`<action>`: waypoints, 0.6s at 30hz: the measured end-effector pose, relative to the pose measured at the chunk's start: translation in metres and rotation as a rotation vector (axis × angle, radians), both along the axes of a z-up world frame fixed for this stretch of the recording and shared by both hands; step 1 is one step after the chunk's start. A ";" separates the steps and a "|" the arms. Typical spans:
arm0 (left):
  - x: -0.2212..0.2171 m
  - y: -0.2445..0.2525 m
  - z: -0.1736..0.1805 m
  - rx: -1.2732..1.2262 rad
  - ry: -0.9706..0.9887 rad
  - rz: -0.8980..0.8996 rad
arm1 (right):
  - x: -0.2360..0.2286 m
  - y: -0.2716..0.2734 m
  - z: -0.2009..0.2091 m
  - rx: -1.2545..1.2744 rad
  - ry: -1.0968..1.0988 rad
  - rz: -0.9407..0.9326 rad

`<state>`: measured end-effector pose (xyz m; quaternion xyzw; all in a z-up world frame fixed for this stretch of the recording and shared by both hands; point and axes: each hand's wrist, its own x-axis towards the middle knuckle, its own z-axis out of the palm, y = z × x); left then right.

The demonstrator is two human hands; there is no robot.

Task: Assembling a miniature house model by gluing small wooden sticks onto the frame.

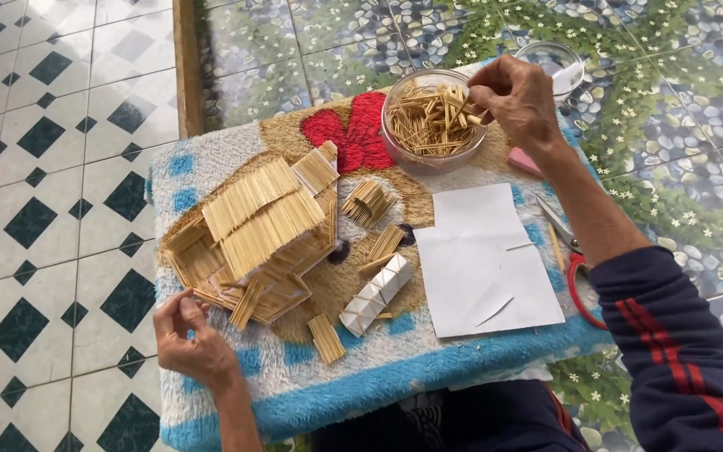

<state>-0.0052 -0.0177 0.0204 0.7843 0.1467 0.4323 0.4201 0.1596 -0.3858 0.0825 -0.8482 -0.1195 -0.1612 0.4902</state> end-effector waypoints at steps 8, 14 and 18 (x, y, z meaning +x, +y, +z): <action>0.002 0.007 -0.012 -0.005 0.007 -0.008 | 0.019 0.005 0.007 -0.003 -0.002 0.053; 0.001 0.002 -0.007 0.024 0.037 0.028 | 0.028 0.008 0.025 -0.068 0.129 0.208; 0.002 0.005 -0.011 0.042 0.039 0.037 | 0.050 -0.003 0.005 -0.296 -0.013 0.178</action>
